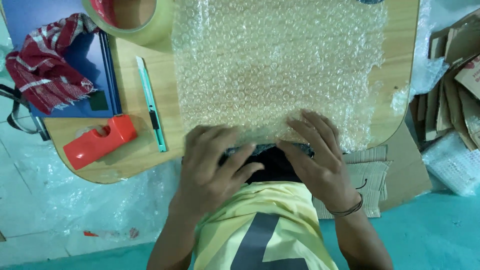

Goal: Wrapping a blue panel with bubble wrap, securing it with tape, and cleaning a reflective mirror surface.

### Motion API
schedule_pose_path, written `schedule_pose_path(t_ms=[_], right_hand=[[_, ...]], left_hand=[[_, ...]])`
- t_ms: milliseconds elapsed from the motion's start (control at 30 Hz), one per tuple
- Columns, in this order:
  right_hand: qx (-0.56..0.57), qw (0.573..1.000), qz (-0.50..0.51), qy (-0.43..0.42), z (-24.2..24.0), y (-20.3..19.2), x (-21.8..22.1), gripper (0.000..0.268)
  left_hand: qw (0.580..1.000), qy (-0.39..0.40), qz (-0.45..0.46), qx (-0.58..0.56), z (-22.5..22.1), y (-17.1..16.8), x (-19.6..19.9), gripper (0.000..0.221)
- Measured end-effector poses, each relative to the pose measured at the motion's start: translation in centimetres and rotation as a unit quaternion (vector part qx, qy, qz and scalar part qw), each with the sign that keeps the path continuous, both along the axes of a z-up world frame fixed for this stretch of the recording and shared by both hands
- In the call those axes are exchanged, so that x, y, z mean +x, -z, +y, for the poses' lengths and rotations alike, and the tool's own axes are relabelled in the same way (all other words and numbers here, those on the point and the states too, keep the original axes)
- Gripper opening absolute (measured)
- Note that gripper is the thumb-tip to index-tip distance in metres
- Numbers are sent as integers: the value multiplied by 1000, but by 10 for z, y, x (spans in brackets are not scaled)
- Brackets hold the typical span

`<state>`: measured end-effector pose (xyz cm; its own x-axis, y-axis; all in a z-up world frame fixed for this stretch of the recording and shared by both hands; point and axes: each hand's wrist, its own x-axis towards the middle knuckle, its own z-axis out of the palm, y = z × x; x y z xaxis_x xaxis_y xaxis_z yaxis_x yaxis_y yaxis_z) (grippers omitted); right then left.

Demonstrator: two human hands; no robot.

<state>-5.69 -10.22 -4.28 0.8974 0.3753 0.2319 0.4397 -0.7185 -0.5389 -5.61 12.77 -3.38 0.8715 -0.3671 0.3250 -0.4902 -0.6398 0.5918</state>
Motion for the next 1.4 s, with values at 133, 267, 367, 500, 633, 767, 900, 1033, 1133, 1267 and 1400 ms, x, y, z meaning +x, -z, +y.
schedule_pose_path(t_ms=[133,267,367,500,633,767,900,1033,1133,1267,1400], right_hand=[[-3,1000,4,-10,-1,3,1,19],[-6,1000,-12,-4,-2,10,0,16],[-6,1000,-19,-1,-1,12,0,16],[-2,1000,-23,15,0,17,0,11],[0,999,-36,9,-1,20,-1,10],[-7,999,-35,-6,-3,19,0,13],[-17,1000,-20,-2,-3,17,-1,13],[0,1000,5,-10,-6,14,-2,11],[-11,1000,0,-8,-7,15,-2,25],[-1,1000,11,-13,-4,9,-2,20],[-38,999,31,2,-1,-8,-5,25]], left_hand=[[997,66,35,-27,-13,13,9,37],[999,49,-19,12,-18,34,8,16],[998,36,-42,12,-20,38,9,12],[999,25,-45,4,-23,34,12,10],[998,6,-61,12,-27,39,8,6],[998,8,-56,5,-28,37,9,8],[999,11,-43,-24,-27,34,11,11],[998,17,-49,-38,-27,34,11,9],[996,25,-75,-45,-26,35,11,8],[996,42,-51,-53,-20,29,10,11],[997,54,27,-50,-16,8,7,31]])
